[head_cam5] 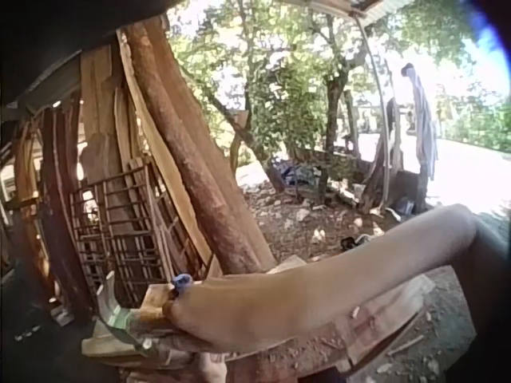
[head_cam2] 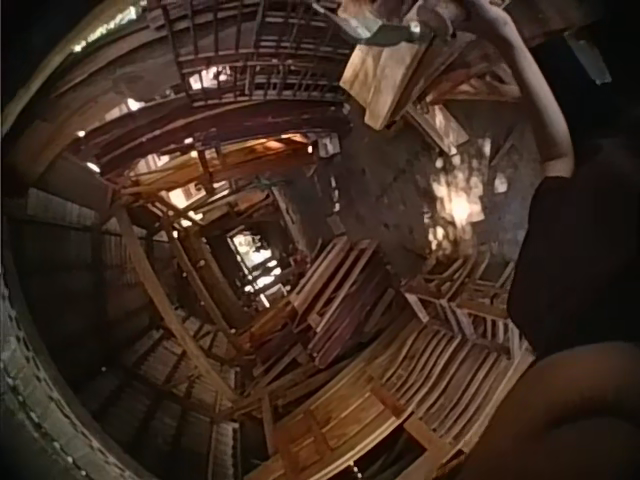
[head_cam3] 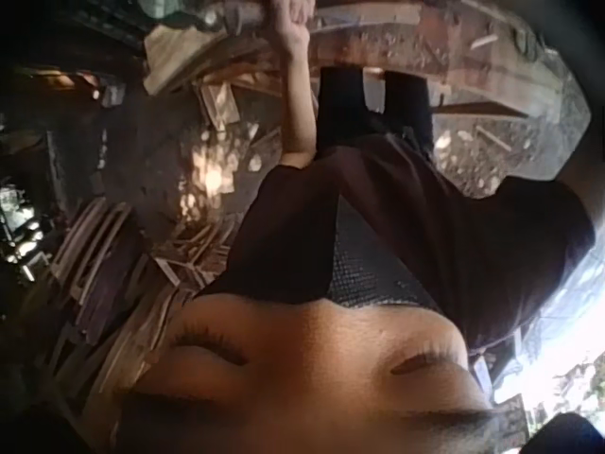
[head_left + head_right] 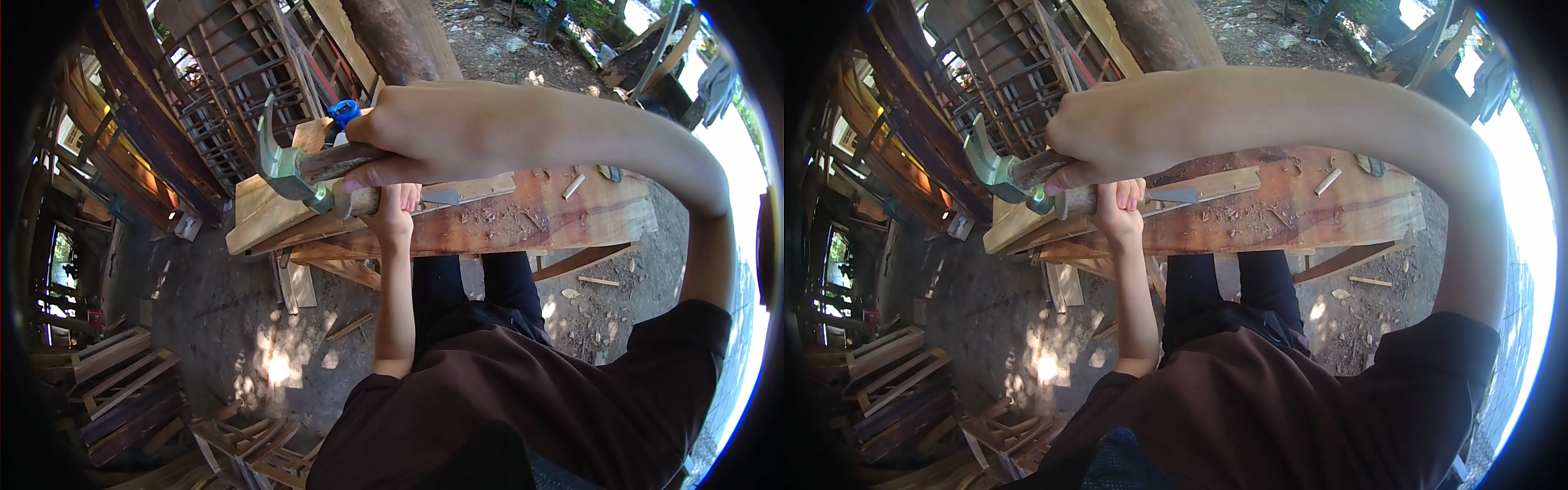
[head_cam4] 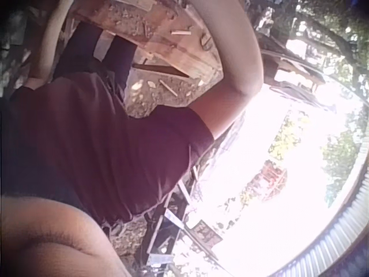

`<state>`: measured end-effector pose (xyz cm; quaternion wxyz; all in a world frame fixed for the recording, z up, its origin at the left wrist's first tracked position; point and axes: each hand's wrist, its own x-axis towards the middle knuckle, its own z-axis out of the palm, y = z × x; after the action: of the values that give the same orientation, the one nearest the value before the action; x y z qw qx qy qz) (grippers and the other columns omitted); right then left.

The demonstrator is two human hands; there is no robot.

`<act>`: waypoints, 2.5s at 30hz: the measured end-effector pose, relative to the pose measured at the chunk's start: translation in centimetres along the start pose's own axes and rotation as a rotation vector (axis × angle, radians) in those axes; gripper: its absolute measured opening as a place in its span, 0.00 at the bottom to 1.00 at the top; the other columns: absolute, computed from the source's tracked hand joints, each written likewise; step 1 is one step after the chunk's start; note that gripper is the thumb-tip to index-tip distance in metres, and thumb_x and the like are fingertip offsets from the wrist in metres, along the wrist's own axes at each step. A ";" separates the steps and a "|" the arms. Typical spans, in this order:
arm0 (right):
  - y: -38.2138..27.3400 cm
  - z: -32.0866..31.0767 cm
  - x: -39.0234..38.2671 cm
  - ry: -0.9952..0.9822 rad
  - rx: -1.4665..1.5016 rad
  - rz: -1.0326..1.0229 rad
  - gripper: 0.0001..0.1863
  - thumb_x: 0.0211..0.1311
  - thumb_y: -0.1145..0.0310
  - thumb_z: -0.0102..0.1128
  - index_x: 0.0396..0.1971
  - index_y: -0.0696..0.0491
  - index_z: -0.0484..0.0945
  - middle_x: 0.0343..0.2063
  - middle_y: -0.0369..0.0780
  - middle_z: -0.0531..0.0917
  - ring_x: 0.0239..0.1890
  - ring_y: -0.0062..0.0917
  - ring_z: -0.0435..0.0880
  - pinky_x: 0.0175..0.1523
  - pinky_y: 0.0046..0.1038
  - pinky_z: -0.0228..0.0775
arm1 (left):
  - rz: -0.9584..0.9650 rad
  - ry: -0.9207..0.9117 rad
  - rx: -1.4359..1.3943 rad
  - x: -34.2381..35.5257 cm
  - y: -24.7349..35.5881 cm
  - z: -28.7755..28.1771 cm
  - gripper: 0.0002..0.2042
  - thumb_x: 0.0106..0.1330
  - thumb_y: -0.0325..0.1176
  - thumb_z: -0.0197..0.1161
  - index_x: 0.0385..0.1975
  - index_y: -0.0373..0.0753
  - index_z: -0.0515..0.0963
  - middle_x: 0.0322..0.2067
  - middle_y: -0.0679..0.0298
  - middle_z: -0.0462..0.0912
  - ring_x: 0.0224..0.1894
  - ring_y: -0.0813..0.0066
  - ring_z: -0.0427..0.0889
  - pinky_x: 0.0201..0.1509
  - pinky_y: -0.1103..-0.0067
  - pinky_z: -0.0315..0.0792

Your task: The person carves and smooths a wooden piece using a chisel, a hammer, and sandpaper.

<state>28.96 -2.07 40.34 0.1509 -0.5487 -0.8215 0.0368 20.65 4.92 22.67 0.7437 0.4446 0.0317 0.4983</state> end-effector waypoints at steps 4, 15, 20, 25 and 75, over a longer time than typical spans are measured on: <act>-2.1 -2.3 -0.1 0.016 -0.168 0.052 0.24 0.66 0.52 0.51 0.33 0.64 0.77 0.15 0.46 0.76 0.18 0.38 0.77 0.27 0.37 0.71 | 0.070 -0.057 0.000 0.1 -0.3 0.2 0.20 0.68 0.32 0.48 0.11 0.46 0.57 0.09 0.74 0.54 0.11 0.84 0.52 0.21 0.81 0.54; -2.5 -2.8 -0.7 -0.038 -0.087 0.147 0.23 0.67 0.53 0.50 0.32 0.63 0.77 0.15 0.46 0.77 0.20 0.40 0.77 0.29 0.38 0.72 | 0.112 -0.094 -0.006 0.1 -0.8 0.4 0.19 0.68 0.30 0.47 0.12 0.47 0.57 0.09 0.74 0.53 0.10 0.83 0.52 0.21 0.82 0.55; -0.9 -0.9 -2.0 0.198 0.144 -0.062 0.23 0.66 0.53 0.51 0.32 0.63 0.77 0.15 0.46 0.76 0.22 0.41 0.78 0.32 0.37 0.73 | 0.001 0.063 -0.036 0.4 -1.3 -0.1 0.18 0.65 0.32 0.48 0.11 0.48 0.58 0.09 0.75 0.55 0.10 0.84 0.52 0.18 0.81 0.55; 0.8 1.0 -3.0 0.139 -0.034 0.062 0.23 0.64 0.52 0.54 0.33 0.62 0.76 0.17 0.49 0.77 0.23 0.44 0.79 0.30 0.38 0.72 | -0.111 0.450 -0.052 -0.2 -2.9 1.7 0.18 0.64 0.36 0.48 0.10 0.49 0.57 0.09 0.76 0.53 0.11 0.84 0.51 0.19 0.84 0.52; -2.0 19.6 -18.5 1.059 0.874 0.569 0.15 0.58 0.80 0.54 0.47 0.58 0.70 0.46 0.47 0.77 0.49 0.28 0.78 0.65 0.37 0.59 | 0.146 -0.954 0.692 -3.7 1.0 5.8 0.33 0.46 0.52 0.74 0.51 0.44 0.72 0.51 0.61 0.75 0.55 0.62 0.75 0.68 0.59 0.54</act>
<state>28.04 -17.74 18.31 0.7158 -0.5745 -0.3754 0.1287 20.92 -1.44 25.38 0.4516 0.8370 -0.1761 0.2540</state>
